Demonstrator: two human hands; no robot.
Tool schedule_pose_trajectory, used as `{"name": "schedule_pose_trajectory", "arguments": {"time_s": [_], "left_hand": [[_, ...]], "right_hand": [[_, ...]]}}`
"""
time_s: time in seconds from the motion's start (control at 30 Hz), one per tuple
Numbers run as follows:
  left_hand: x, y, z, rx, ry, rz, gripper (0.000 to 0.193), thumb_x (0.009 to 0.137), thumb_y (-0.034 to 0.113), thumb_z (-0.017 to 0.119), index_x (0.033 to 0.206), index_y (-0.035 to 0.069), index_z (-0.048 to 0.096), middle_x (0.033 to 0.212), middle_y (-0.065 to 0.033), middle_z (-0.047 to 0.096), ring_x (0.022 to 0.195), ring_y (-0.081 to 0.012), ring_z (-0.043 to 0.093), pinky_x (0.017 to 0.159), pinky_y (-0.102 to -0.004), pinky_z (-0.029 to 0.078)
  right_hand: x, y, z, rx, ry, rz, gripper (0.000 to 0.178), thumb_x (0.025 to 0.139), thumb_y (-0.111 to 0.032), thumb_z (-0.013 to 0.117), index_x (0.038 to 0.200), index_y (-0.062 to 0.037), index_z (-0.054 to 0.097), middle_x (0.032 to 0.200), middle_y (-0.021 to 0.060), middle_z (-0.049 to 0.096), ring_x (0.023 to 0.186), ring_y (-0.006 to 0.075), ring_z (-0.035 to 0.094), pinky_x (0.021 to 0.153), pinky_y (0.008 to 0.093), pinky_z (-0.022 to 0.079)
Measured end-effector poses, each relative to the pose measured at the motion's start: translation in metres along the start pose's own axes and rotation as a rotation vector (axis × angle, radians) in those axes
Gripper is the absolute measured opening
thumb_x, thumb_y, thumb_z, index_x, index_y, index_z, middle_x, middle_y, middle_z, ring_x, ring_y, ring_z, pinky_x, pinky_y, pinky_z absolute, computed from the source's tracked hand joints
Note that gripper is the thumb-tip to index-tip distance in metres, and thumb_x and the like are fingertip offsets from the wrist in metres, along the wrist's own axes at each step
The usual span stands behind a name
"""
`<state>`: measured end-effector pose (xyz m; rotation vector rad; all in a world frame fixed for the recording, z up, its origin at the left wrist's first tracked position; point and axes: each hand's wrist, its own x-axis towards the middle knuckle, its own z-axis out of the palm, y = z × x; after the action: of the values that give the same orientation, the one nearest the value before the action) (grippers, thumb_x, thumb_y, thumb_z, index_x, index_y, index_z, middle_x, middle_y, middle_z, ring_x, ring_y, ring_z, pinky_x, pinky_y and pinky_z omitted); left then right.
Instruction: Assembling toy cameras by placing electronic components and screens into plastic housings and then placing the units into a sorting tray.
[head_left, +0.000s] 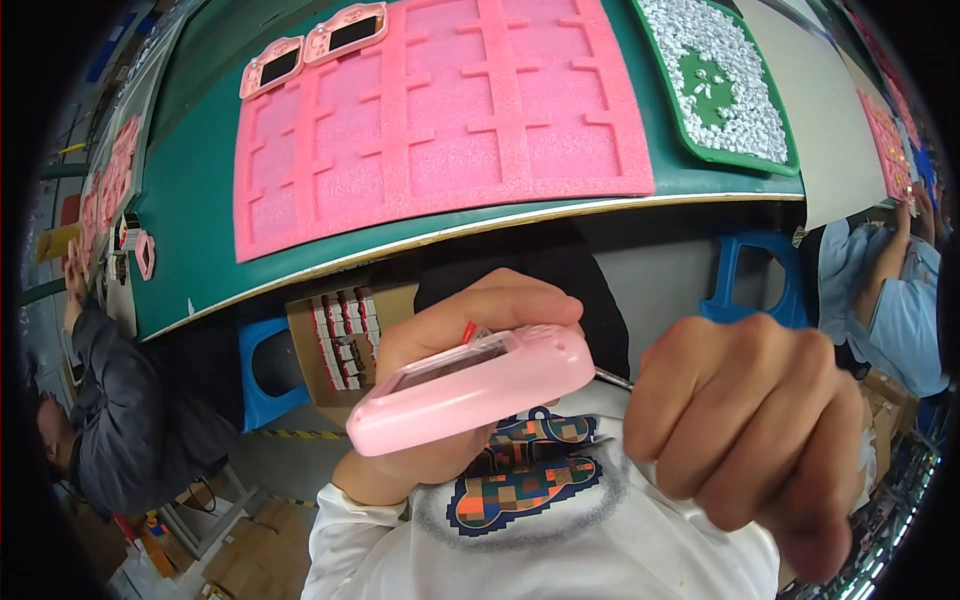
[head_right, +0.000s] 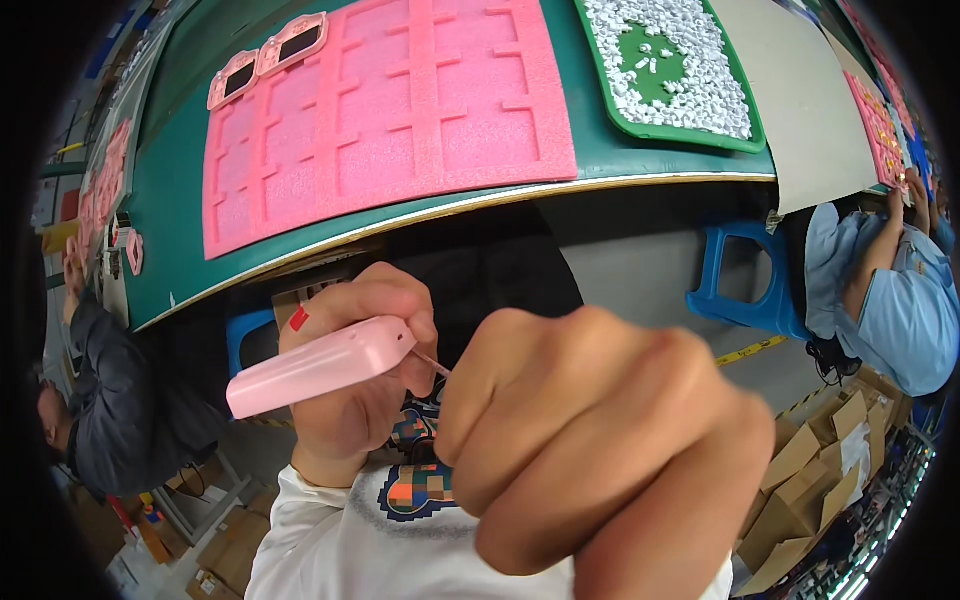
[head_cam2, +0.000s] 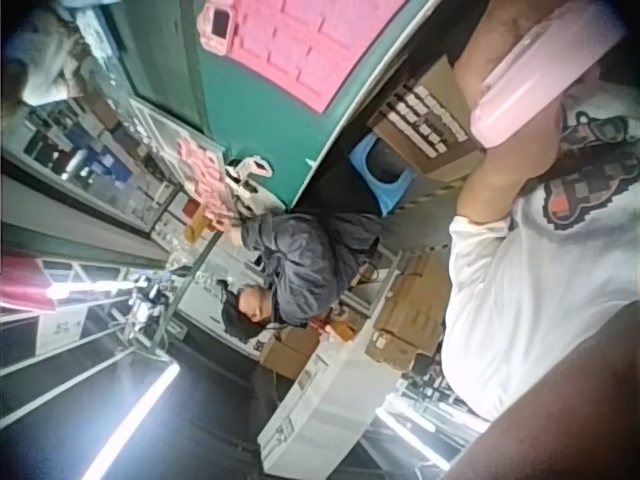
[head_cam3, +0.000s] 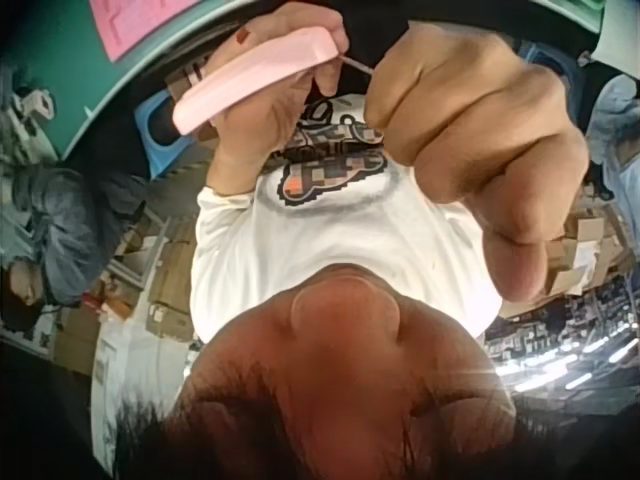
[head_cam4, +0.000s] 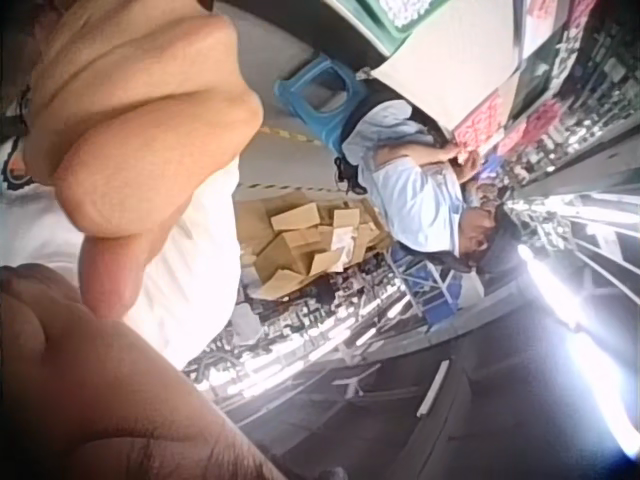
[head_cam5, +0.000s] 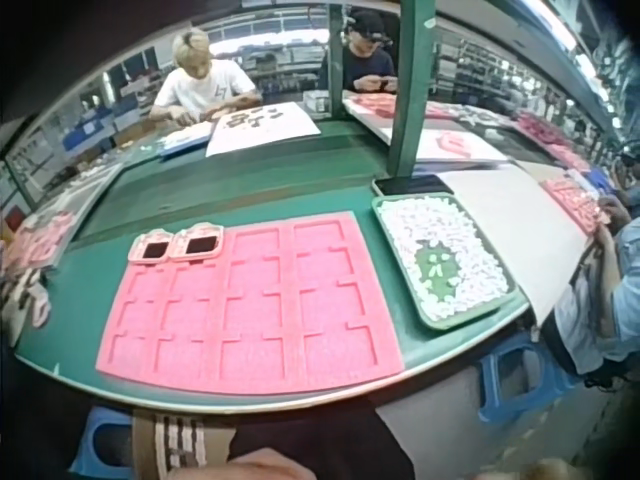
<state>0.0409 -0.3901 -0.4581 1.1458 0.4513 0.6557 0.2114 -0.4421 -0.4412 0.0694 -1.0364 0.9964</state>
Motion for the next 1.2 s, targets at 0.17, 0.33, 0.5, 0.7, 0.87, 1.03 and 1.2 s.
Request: {"name": "schedule_pose_trajectory", "arguments": {"time_s": [0.17, 0.33, 0.5, 0.7, 0.87, 1.03, 1.2], "left_hand": [[0.006, 0.000, 0.006, -0.022, 0.022, -0.054, 0.028, 0.094, 0.005, 0.057, 0.114, -0.010, 0.068, 0.105, -0.0228, 0.062, 0.068, -0.0179, 0.060, 0.058, -0.0238, 0.049], [0.009, -0.001, 0.005, -0.165, -0.006, -0.124, 0.029, 0.092, 0.005, 0.057, 0.115, -0.010, 0.066, 0.107, -0.0235, 0.062, 0.070, -0.0189, 0.060, 0.059, -0.0240, 0.050], [0.011, -0.017, -0.011, -0.307, -0.067, -0.122, 0.030, 0.097, -0.005, 0.058, 0.126, -0.006, 0.066, 0.118, -0.0169, 0.067, 0.088, -0.0203, 0.064, 0.077, -0.0299, 0.052], [0.050, 0.014, -0.048, 0.522, -0.001, 0.121, 0.027, 0.089, 0.003, 0.067, 0.114, 0.000, 0.059, 0.105, -0.0142, 0.070, 0.088, -0.0208, 0.065, 0.079, -0.0274, 0.053], [0.124, 0.057, -0.098, 1.159, 0.036, 0.280, 0.020, 0.093, 0.001, 0.064, 0.113, -0.001, 0.067, 0.098, -0.0126, 0.073, 0.082, -0.0215, 0.067, 0.075, -0.0317, 0.052], [0.203, 0.083, -0.091, 1.504, -0.041, 0.377, 0.020, 0.097, 0.012, 0.060, 0.099, -0.002, 0.074, 0.090, -0.0163, 0.075, 0.077, -0.0316, 0.069, 0.071, -0.0396, 0.054], [0.261, 0.060, -0.099, 1.694, 0.002, 0.205, 0.025, 0.094, 0.016, 0.058, 0.100, 0.000, 0.077, 0.091, -0.0179, 0.076, 0.077, -0.0371, 0.069, 0.071, -0.0454, 0.055]], "right_hand": [[-0.002, 0.002, -0.002, -0.042, 0.025, -0.023, 0.049, 0.106, -0.022, 0.064, 0.063, -0.0178, 0.041, 0.053, 0.0035, 0.047, 0.036, 0.0164, 0.029, 0.037, 0.0294, 0.025], [-0.006, 0.003, -0.003, -0.066, 0.041, -0.040, 0.049, 0.108, -0.023, 0.061, 0.064, -0.0172, 0.039, 0.052, 0.0032, 0.045, 0.035, 0.0162, 0.027, 0.037, 0.0291, 0.024], [-0.007, 0.001, -0.001, -0.088, 0.049, -0.060, 0.049, 0.110, -0.024, 0.058, 0.066, -0.0166, 0.038, 0.052, 0.0030, 0.042, 0.035, 0.0161, 0.024, 0.037, 0.0288, 0.022], [-0.017, -0.063, -0.021, -0.577, 0.205, 0.026, 0.050, 0.109, -0.037, 0.057, 0.067, -0.0123, 0.047, 0.063, 0.0034, 0.052, 0.043, 0.0153, 0.027, 0.043, 0.0311, 0.025], [0.006, -0.091, -0.092, -1.980, 0.237, 0.535, 0.016, 0.096, -0.017, 0.067, 0.098, -0.0019, 0.074, 0.091, 0.0081, 0.066, 0.073, 0.0185, 0.055, 0.064, 0.0303, 0.043], [0.014, -0.114, -0.136, -2.300, 0.219, 0.713, 0.020, 0.095, -0.012, 0.068, 0.109, -0.0007, 0.076, 0.101, 0.0096, 0.070, 0.084, 0.0239, 0.065, 0.075, 0.0354, 0.052], [0.015, -0.109, -0.153, -2.283, 0.159, 0.866, 0.021, 0.095, -0.011, 0.068, 0.111, -0.0030, 0.078, 0.109, 0.0099, 0.073, 0.091, 0.0268, 0.069, 0.082, 0.0381, 0.056]]}}
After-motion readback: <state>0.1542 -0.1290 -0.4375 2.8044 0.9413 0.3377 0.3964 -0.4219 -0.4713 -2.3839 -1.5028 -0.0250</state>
